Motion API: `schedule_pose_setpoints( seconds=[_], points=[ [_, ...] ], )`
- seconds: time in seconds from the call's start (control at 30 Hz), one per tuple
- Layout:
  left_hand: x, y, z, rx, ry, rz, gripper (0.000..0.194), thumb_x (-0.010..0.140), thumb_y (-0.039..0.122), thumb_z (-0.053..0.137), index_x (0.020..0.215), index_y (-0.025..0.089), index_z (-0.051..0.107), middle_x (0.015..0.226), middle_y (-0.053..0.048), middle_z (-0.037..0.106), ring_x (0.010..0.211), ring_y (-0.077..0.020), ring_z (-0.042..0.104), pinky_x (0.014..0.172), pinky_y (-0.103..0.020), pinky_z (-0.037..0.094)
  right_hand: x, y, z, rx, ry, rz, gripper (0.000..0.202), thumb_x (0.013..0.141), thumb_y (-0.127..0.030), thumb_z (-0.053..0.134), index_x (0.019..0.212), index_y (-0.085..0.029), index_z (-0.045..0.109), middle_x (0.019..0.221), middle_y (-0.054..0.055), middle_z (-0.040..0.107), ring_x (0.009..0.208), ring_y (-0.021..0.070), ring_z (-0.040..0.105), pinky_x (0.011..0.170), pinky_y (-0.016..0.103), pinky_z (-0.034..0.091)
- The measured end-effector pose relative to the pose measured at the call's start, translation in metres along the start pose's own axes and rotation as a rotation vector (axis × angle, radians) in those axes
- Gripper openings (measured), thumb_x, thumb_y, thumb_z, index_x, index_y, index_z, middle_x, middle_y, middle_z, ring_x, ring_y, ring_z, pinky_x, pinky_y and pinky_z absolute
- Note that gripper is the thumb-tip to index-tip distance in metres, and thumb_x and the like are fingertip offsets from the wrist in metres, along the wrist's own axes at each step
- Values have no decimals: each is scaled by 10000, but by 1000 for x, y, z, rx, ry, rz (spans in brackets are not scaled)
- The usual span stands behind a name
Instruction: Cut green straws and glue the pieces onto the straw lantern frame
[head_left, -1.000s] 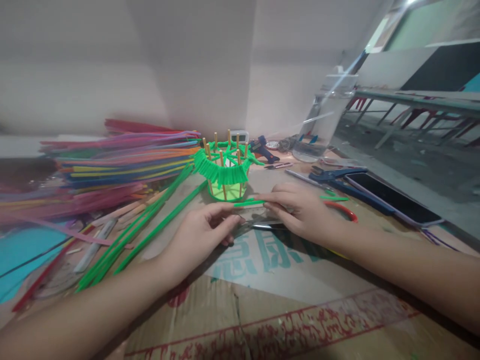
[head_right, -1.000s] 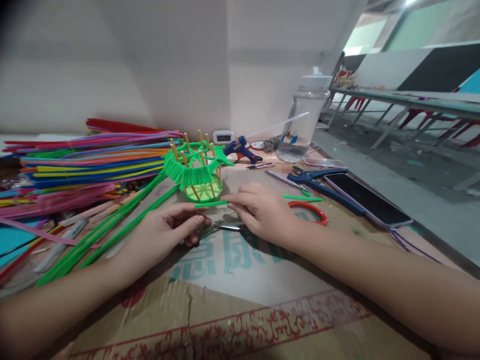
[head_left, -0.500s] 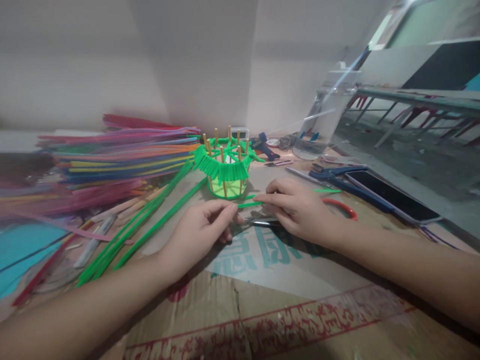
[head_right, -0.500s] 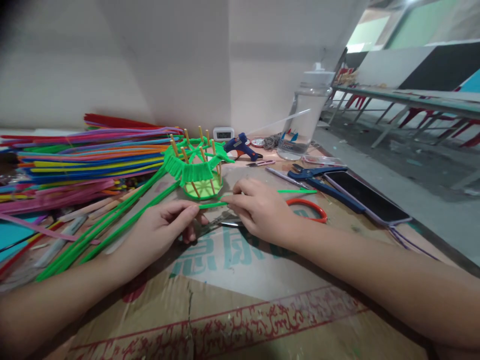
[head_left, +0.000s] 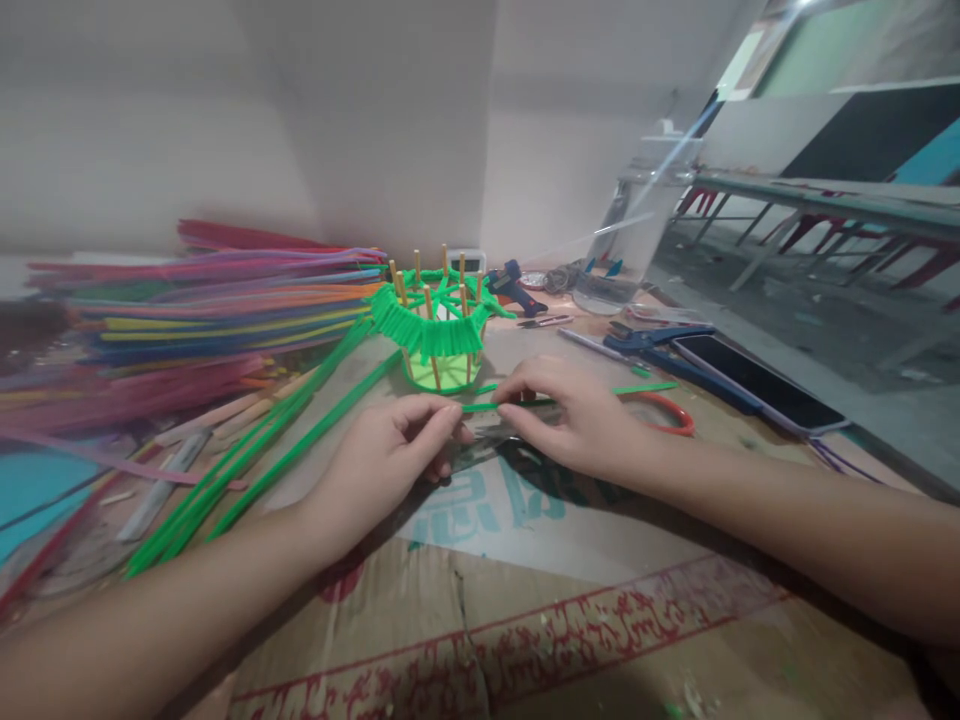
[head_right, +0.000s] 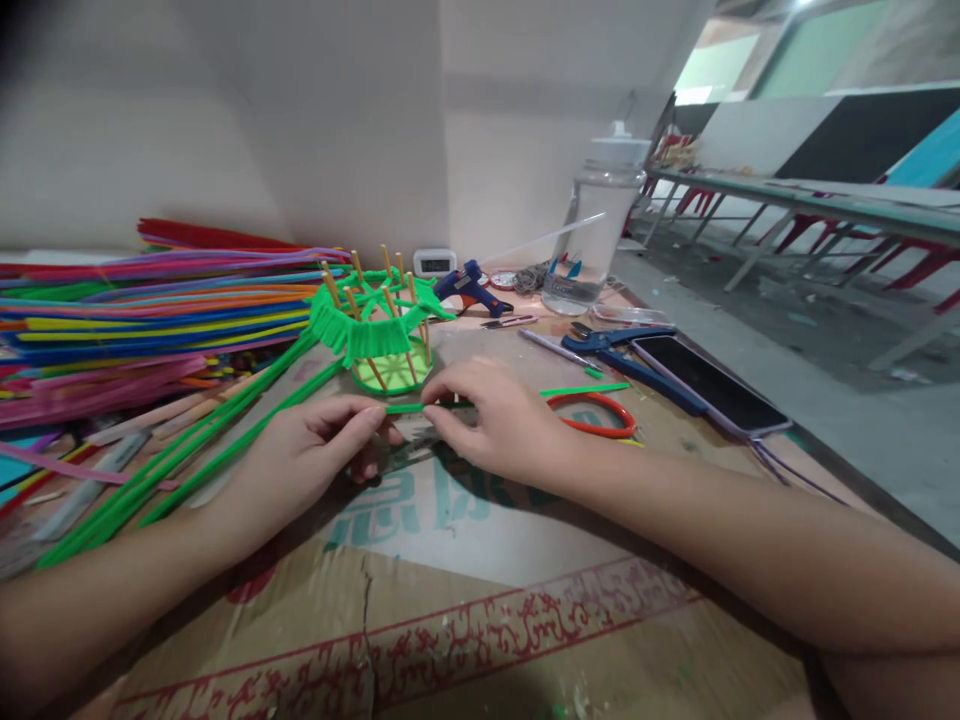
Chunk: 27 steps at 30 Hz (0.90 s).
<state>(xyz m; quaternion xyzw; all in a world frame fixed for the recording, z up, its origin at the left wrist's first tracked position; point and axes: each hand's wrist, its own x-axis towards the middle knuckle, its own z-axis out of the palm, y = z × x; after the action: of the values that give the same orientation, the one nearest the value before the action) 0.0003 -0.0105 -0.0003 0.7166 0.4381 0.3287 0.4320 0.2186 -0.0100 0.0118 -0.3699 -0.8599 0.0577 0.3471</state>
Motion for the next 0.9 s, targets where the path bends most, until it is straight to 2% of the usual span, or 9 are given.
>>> schedule_pose_setpoints(
  seconds=[0.17, 0.3, 0.5, 0.73, 0.9],
  points=[
    [0, 1, 0, 1, -10, 26, 299, 927, 403, 505, 835, 177, 677, 546, 26, 605, 517, -111, 583, 519, -196, 436, 1, -3, 5, 45, -25, 72, 72, 870, -183, 581, 876, -154, 647, 851, 47, 693, 811, 167, 607, 744, 289, 441],
    [1, 1, 1, -28, -1, 44, 221, 862, 354, 601, 962, 180, 694, 652, 19, 646, 559, -103, 580, 513, -183, 444, 3, -2, 4, 80, -20, 134, 71, 853, -171, 566, 850, -167, 637, 841, 34, 694, 793, 158, 614, 723, 271, 444],
    [2, -1, 3, -124, -23, -3, 287, 849, 332, 618, 1072, 163, 680, 707, 7, 650, 573, -98, 580, 546, -194, 489, 5, -5, 1, 125, -51, 252, 82, 849, -188, 559, 803, -176, 626, 783, 19, 683, 748, 155, 617, 688, 263, 443],
    [2, 2, 1, -130, -27, 34, 225, 870, 335, 594, 970, 160, 694, 632, 22, 622, 542, -90, 565, 521, -181, 458, 7, -5, 1, 125, -71, 244, 80, 847, -184, 566, 780, -176, 611, 756, 17, 671, 723, 152, 608, 667, 264, 442],
    [4, 1, -1, -122, -27, 39, 334, 923, 424, 520, 803, 150, 668, 555, 17, 595, 523, -96, 566, 511, -187, 432, 8, -5, 3, 78, -93, 195, 66, 842, -178, 574, 797, -176, 622, 771, 20, 675, 728, 155, 604, 675, 277, 436]
  ],
)
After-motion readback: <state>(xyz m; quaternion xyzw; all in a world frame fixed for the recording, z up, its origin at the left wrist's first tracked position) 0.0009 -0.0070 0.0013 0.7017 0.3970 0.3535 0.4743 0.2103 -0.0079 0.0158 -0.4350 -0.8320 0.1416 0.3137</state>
